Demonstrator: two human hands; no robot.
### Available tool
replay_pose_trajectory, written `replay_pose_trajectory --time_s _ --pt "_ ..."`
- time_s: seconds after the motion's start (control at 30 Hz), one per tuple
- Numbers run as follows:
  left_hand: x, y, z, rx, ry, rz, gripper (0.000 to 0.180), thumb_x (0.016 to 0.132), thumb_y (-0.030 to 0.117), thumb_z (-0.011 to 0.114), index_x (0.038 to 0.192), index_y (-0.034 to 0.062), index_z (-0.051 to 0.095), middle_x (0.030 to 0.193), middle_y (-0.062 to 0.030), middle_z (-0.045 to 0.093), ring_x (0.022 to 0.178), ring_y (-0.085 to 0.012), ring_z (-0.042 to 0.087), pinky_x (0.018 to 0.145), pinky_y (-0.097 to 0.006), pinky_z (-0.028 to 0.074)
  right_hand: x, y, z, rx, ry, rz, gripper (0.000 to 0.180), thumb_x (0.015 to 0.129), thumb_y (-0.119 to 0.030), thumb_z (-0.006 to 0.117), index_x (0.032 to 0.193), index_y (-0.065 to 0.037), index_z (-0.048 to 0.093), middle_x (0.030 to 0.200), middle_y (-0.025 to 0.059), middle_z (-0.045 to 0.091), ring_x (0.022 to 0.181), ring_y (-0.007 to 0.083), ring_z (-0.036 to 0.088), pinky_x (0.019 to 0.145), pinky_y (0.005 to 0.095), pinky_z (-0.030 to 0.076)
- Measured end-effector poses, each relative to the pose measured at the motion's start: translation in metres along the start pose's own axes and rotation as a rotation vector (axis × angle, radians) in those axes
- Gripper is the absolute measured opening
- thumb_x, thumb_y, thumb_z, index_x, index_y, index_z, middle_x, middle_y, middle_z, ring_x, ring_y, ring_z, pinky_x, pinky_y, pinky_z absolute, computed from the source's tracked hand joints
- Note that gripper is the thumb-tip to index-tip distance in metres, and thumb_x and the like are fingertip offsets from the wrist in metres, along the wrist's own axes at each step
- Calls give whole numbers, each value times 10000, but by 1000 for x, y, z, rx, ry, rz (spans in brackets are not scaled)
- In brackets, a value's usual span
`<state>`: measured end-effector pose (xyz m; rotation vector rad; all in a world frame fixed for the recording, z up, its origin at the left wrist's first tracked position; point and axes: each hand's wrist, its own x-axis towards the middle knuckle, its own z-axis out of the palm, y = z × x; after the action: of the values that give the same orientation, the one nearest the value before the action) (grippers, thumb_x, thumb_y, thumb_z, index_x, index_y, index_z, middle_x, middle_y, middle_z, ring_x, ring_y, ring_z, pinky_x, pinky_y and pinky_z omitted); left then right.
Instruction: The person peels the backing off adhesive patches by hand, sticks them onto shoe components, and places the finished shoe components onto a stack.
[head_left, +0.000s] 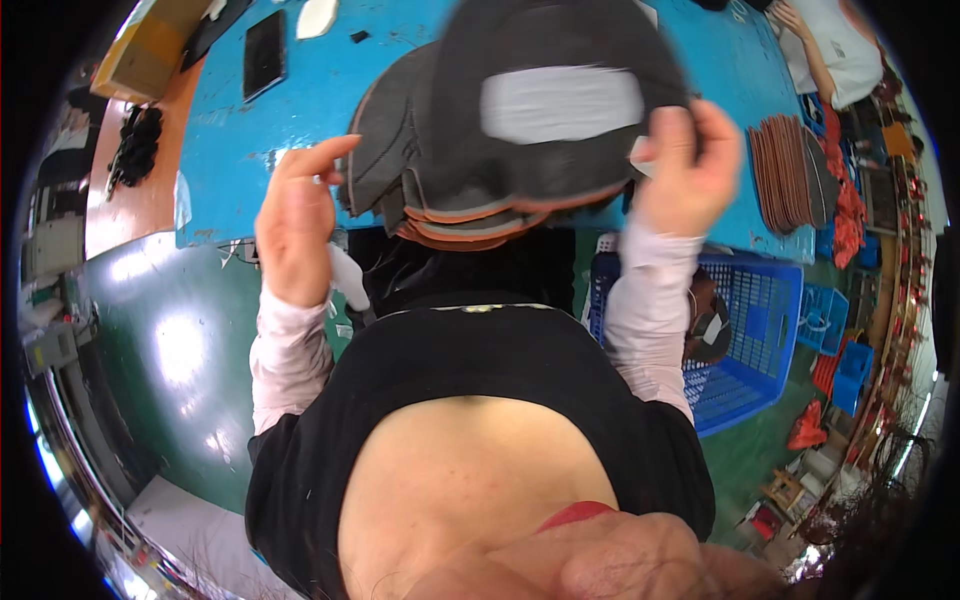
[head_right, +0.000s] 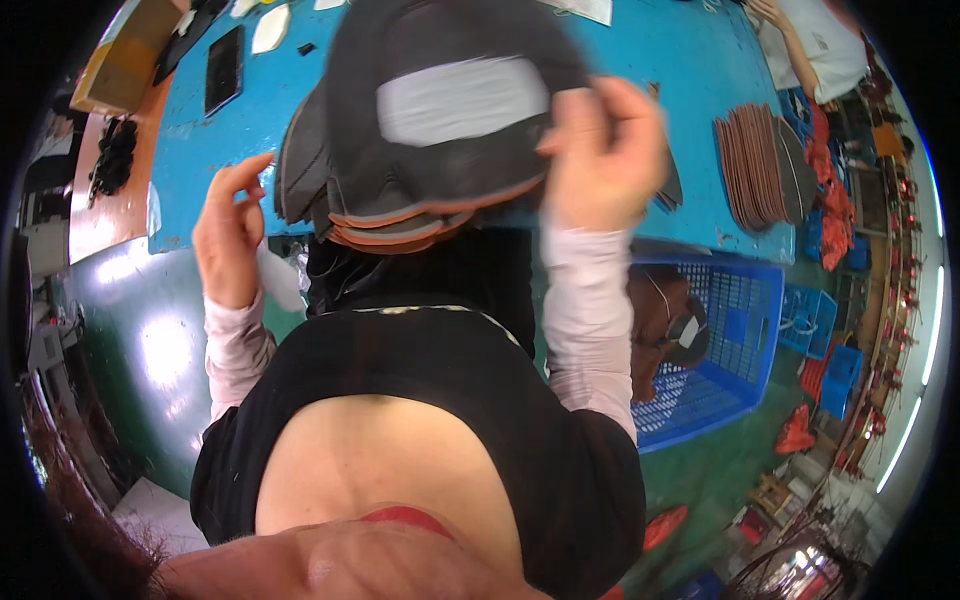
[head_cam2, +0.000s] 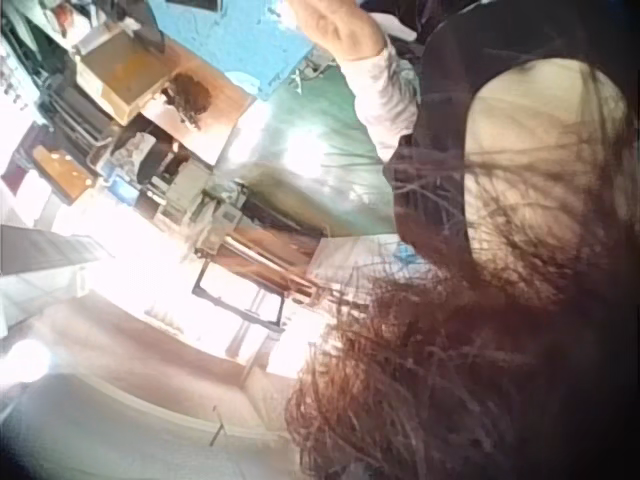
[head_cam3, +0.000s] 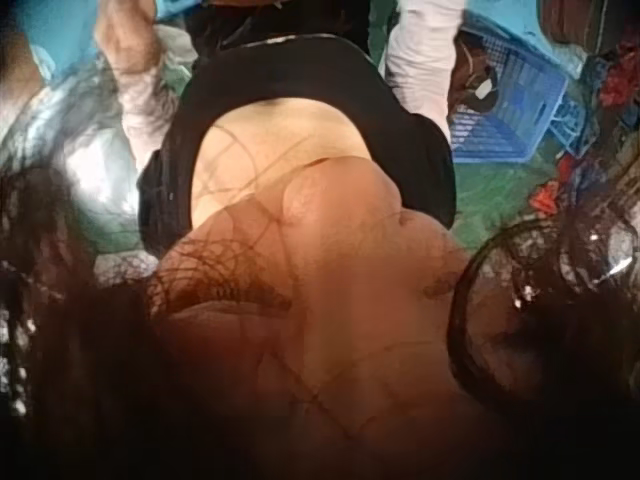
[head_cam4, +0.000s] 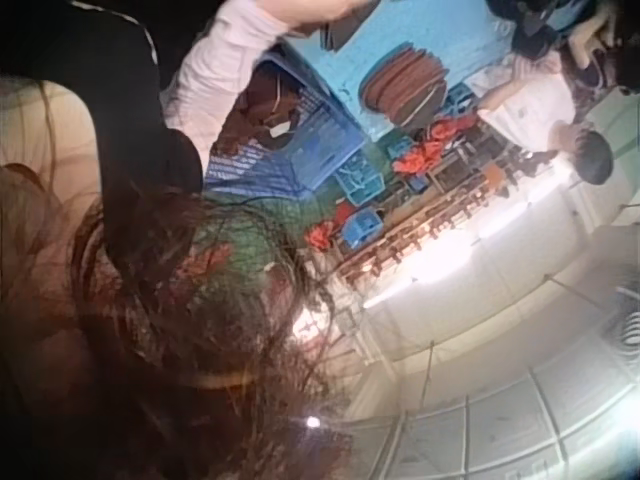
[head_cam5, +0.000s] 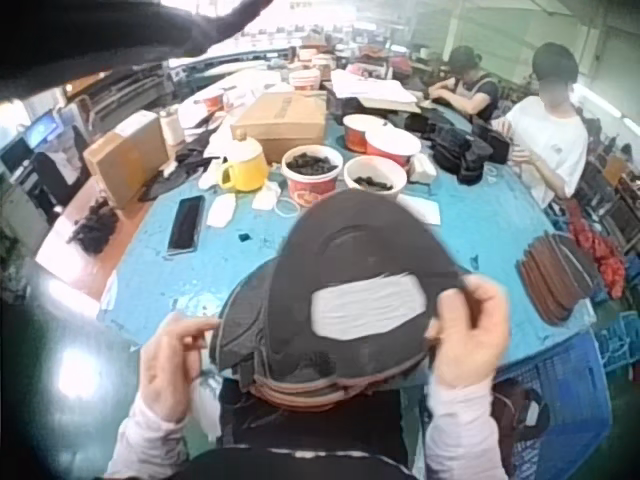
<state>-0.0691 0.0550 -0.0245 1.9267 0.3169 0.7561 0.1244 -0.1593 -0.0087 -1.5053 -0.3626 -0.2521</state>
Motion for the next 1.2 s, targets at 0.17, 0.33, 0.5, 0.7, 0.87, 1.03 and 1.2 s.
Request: replay_pose_trajectory --time_s 0.17,0.33,0.5,0.7,0.87,1.03,1.2 --pt "15 15 17 -362 38 -227 497 1013 317 258 1119 -53 573 879 -49 484 513 -21 306 472 -160 219 74 67 -143 46 33 295 213 844 -63 654 1025 -1 559 837 45 612 543 75 494 479 197 399" --pt "34 22 40 -417 -60 -202 490 1009 339 289 1072 -33 600 842 -40 491 518 -29 326 482 -169 247 63 99 -141 -209 -34 331 236 819 -79 671 1018 0 572 771 27 598 496 70 495 449 207 384" --pt "59 29 58 -702 -19 -322 520 1006 362 280 1024 -28 623 809 -20 483 496 -33 331 458 -184 238 72 92 -158 -786 -89 182 354 790 -149 706 1091 -10 581 846 55 613 635 127 563 568 257 473" --pt "73 23 67 -1126 133 -448 424 960 386 406 884 7 580 619 -59 522 459 -161 482 426 -268 354 -3 -5 -27 -339 -342 -147 385 728 -129 755 1066 -44 591 1069 120 598 990 251 575 871 350 454" --pt "75 20 62 -980 279 -357 483 990 418 321 860 17 558 597 -2 431 409 -89 364 392 -226 251 -66 -28 42 125 -725 -251 281 733 -9 727 969 -7 575 1025 154 622 880 204 622 762 287 494" --pt "73 5 45 -1014 394 -355 457 987 406 349 860 22 561 599 -3 437 412 -84 370 392 -226 262 -68 -23 53 127 -768 14 158 831 48 615 946 1 518 956 122 619 829 130 603 746 247 492" --pt "66 -9 32 -732 460 -213 383 978 334 390 910 -2 561 650 -8 436 456 -70 370 420 -215 264 -40 -11 55 271 -661 180 192 868 14 596 997 -25 458 930 83 584 798 99 539 746 235 458"
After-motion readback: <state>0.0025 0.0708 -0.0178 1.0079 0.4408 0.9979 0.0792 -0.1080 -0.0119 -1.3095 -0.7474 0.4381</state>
